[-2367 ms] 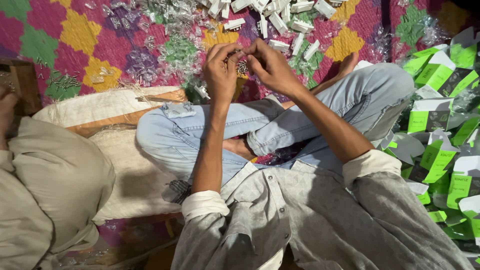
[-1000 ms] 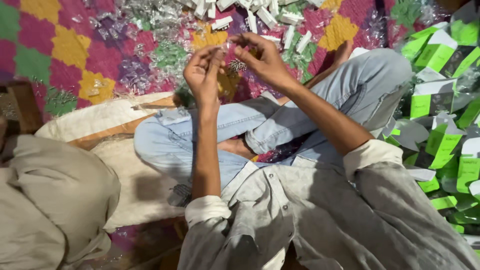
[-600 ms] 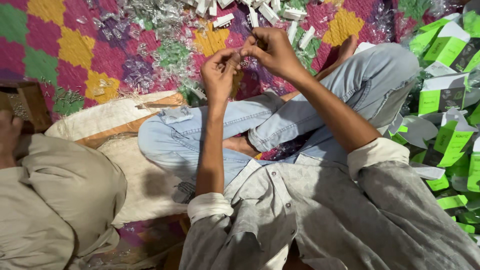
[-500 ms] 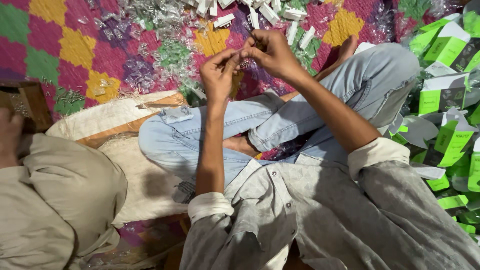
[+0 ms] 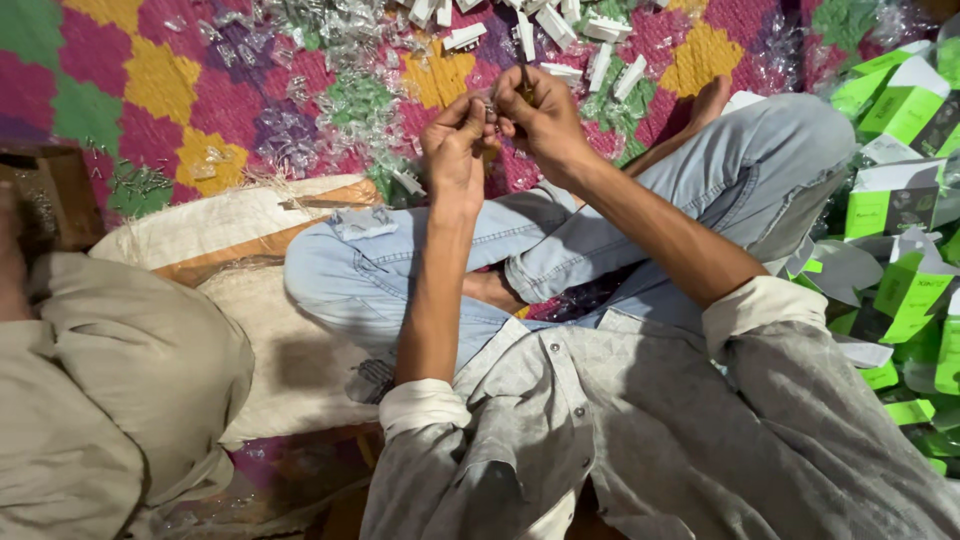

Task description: The person sits on the floor and assembles small white plastic electrical components by hand. They pick up a component, insert a metal pin, and place the finished unit aside, repeating this process continuously.

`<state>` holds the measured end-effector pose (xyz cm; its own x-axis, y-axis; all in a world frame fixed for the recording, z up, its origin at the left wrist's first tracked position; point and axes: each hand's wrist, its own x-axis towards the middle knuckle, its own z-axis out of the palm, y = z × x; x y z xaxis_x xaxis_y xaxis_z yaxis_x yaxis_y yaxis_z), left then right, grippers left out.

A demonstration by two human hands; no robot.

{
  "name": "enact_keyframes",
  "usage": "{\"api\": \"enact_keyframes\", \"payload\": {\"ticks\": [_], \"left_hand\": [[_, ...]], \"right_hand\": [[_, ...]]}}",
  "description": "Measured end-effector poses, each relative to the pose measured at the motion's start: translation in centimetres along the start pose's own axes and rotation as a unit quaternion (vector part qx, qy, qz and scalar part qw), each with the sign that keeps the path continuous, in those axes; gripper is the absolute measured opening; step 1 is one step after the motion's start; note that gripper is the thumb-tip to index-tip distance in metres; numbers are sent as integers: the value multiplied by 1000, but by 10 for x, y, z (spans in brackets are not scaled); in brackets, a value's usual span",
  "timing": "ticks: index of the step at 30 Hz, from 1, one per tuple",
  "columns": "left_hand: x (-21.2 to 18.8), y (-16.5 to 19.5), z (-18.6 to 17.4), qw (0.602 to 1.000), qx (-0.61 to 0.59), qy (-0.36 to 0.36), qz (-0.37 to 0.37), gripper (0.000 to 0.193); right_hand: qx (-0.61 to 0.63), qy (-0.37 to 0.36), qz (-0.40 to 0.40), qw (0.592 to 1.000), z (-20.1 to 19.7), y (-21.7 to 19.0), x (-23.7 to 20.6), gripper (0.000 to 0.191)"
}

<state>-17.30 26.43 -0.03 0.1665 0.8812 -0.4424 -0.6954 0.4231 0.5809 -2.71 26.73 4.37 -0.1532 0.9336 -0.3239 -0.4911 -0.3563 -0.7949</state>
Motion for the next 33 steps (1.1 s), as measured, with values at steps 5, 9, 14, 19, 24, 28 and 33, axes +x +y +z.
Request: {"api": "enact_keyframes", "payload": {"ticks": [5, 9, 14, 19, 24, 28, 33], "left_hand": [[3, -4, -2, 999, -35, 13, -7, 15], [5, -9, -5, 999, -50, 2, -4, 14], [7, -12, -6, 996, -85, 11, -11, 13], [7, -11, -11, 993, -111, 33, -20, 11], [8, -8, -8, 990, -131, 33, 39, 13], [5, -2, -1, 990, 11, 90, 106, 17], [-1, 1, 10, 983, 119, 99, 102, 20]], "right_hand": [[-48, -1, -58, 997, 6, 3, 0, 16], [-31, 5, -84, 996, 10, 4, -4, 19], [-17, 8, -119, 993, 13, 3, -8, 21], [-155, 16, -149, 977, 21, -1, -15, 15], [-330, -12, -236, 914, 23, -6, -13, 11], [-348, -15, -173, 921, 17, -14, -3, 10], [-353, 10, -135, 926, 12, -28, -5, 24]]}}
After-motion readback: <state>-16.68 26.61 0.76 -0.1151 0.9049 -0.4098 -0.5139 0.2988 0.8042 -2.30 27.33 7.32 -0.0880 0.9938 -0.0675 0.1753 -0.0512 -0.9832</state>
